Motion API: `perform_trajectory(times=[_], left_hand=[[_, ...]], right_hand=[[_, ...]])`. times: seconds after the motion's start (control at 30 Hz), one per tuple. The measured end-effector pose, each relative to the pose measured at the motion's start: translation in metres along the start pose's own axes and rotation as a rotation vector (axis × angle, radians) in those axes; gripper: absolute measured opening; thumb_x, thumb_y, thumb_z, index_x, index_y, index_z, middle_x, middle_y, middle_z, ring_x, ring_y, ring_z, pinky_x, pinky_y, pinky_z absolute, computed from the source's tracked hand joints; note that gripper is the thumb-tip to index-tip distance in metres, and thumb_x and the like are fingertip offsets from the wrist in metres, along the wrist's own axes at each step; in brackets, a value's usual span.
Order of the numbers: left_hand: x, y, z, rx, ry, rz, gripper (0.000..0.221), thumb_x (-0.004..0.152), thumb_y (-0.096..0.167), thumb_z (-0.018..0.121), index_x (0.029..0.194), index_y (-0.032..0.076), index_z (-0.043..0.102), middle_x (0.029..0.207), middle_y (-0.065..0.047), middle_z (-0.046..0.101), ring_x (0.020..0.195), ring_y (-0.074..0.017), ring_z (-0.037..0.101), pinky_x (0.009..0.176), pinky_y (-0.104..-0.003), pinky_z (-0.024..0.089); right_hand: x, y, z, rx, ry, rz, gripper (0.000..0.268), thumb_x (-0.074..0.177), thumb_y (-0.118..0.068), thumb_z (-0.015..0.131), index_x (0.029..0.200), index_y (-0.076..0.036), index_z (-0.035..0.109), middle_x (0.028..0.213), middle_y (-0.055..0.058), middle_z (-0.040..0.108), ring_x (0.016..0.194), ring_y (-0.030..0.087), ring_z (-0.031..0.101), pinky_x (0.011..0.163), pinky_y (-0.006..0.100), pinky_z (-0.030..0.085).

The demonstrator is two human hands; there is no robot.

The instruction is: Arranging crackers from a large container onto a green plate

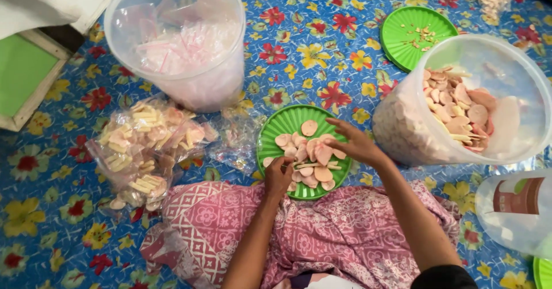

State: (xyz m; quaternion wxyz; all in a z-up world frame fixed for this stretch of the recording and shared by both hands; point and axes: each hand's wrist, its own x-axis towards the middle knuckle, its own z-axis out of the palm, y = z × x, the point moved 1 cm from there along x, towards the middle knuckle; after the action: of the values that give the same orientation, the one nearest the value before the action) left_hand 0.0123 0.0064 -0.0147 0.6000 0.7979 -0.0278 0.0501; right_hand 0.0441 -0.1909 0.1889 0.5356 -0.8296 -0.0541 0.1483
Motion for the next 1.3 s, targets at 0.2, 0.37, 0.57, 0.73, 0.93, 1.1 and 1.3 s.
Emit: perform_trajectory(times=[0.2, 0.37, 0.57, 0.73, 0.93, 1.1, 1.3], left_hand=[[0.001, -0.001, -0.001, -0.006, -0.006, -0.031, 0.016, 0.074, 0.005, 0.064, 0.089, 0.010, 0.067, 0.079, -0.009, 0.064, 0.065, -0.0248, 0.067, 0.054, -0.029, 0.056], [0.000, 0.014, -0.002, 0.073, 0.012, 0.017, 0.014, 0.074, 0.007, 0.061, 0.086, 0.010, 0.067, 0.085, -0.004, 0.069, 0.075, -0.0186, 0.065, 0.067, -0.030, 0.051], [0.001, 0.015, -0.001, 0.055, -0.009, -0.020, 0.014, 0.075, 0.006, 0.062, 0.087, 0.008, 0.067, 0.086, -0.005, 0.069, 0.077, -0.0184, 0.065, 0.066, -0.029, 0.052], [0.001, 0.019, -0.003, 0.065, -0.021, -0.043, 0.014, 0.075, 0.006, 0.061, 0.087, 0.008, 0.067, 0.086, -0.005, 0.069, 0.077, -0.0185, 0.065, 0.065, -0.030, 0.052], [0.001, 0.020, -0.002, 0.065, -0.024, -0.077, 0.014, 0.075, 0.005, 0.062, 0.087, 0.009, 0.067, 0.086, -0.004, 0.069, 0.076, -0.0176, 0.065, 0.065, -0.028, 0.053], [0.001, 0.023, -0.004, 0.064, -0.017, -0.026, 0.013, 0.075, 0.005, 0.062, 0.087, 0.008, 0.067, 0.086, -0.005, 0.068, 0.077, -0.0187, 0.065, 0.065, -0.029, 0.053], [0.002, 0.022, -0.004, 0.063, -0.012, -0.015, 0.012, 0.076, 0.005, 0.062, 0.086, 0.008, 0.067, 0.085, -0.005, 0.068, 0.075, -0.0182, 0.064, 0.064, -0.029, 0.053]], right_hand=[[-0.038, -0.009, -0.104, 0.093, 0.271, -0.078, 0.027, 0.082, -0.004, 0.063, 0.109, 0.002, 0.063, 0.087, 0.017, 0.067, 0.078, 0.024, 0.065, 0.068, 0.034, 0.055], [-0.067, -0.003, -0.197, -0.100, 0.572, -0.076, 0.012, 0.095, -0.005, 0.060, 0.103, 0.004, 0.059, 0.088, 0.015, 0.061, 0.076, 0.020, 0.061, 0.069, 0.030, 0.055], [-0.055, 0.042, -0.241, -0.545, 0.310, 0.611, 0.090, 0.061, -0.033, 0.074, 0.137, -0.008, 0.033, 0.139, 0.015, 0.032, 0.123, 0.034, 0.037, 0.097, 0.047, 0.036], [-0.043, 0.016, -0.219, -0.587, 0.046, 0.839, 0.104, 0.060, -0.034, 0.074, 0.145, -0.037, 0.014, 0.153, -0.003, 0.014, 0.137, 0.025, 0.025, 0.109, 0.038, 0.026], [-0.038, -0.005, -0.212, -0.160, 0.169, 0.976, 0.065, 0.074, -0.015, 0.065, 0.135, -0.024, 0.044, 0.147, -0.004, 0.028, 0.128, 0.029, 0.039, 0.099, 0.048, 0.041], [-0.026, 0.079, -0.233, -0.717, -0.120, 0.788, 0.090, 0.061, -0.057, 0.062, 0.140, -0.038, 0.024, 0.154, 0.002, 0.003, 0.143, 0.023, 0.005, 0.113, 0.046, 0.011], [-0.033, 0.072, -0.231, -0.470, 0.114, 0.851, 0.084, 0.071, -0.022, 0.070, 0.144, -0.016, 0.028, 0.110, 0.020, 0.057, 0.075, 0.033, 0.054, 0.058, 0.038, 0.039]])
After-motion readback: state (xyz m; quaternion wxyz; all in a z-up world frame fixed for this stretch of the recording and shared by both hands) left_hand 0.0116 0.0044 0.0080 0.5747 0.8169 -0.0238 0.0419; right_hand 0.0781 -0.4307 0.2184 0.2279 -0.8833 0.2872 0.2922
